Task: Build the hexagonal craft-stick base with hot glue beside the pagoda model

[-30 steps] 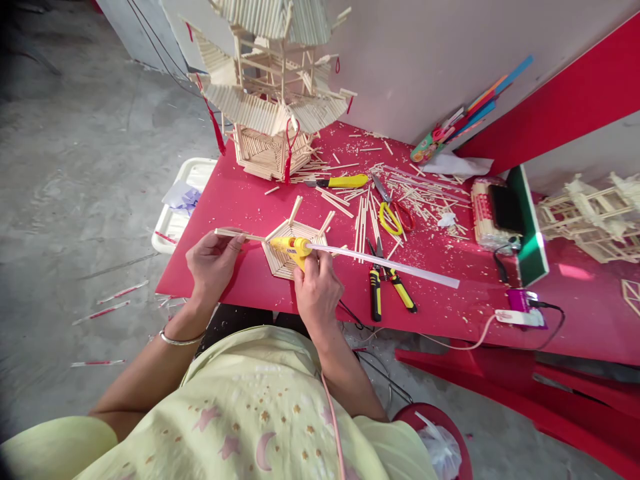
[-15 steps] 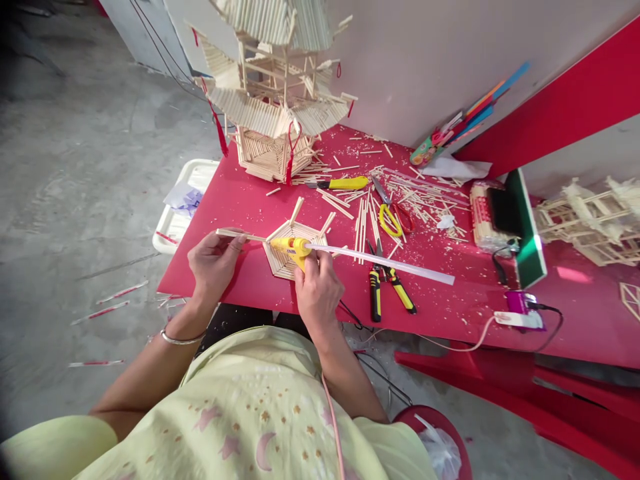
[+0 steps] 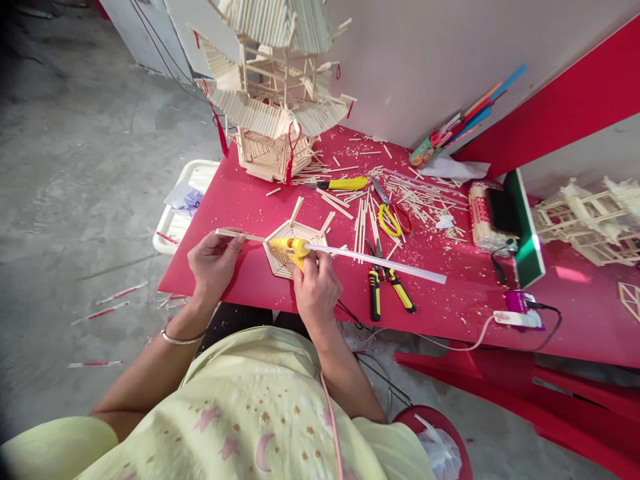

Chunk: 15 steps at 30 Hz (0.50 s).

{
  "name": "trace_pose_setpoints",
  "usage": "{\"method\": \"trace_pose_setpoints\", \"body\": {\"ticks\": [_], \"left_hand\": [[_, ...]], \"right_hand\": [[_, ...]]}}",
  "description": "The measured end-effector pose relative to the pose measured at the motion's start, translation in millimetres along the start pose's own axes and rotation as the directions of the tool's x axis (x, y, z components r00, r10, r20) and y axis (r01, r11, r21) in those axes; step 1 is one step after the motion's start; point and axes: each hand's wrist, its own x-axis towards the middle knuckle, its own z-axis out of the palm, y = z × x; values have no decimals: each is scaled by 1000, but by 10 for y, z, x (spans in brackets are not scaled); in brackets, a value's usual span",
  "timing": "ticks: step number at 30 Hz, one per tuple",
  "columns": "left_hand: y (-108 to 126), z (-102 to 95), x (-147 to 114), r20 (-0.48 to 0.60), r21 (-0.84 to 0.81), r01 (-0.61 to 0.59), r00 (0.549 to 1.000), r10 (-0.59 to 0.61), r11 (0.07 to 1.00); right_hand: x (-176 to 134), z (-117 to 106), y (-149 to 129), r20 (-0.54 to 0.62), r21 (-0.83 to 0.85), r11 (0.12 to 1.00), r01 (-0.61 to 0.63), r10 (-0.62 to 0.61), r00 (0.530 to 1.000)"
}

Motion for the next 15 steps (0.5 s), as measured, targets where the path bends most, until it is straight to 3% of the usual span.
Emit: {"method": "trace_pose_setpoints", "body": {"ticks": [6,10,13,15], "left_hand": [[-11,9,-6,-7,-11,-8,1000,7,1000],[-2,7,-14,-17,-30,4,1000,-5,1000],[12,4,-10,-27,-26,21,999,-21,999],[25,11,7,-24,-23,16,1000,-17,1000]], "right_hand": [[8,-20,-51,-77,-5,999,-49,48,996],[49,-268,-28,-178,33,998,-49,54,983],[81,-586,338,-303,46,994,-95,105,947],[88,-770,815,-412,23,961,-277,261,873]]}}
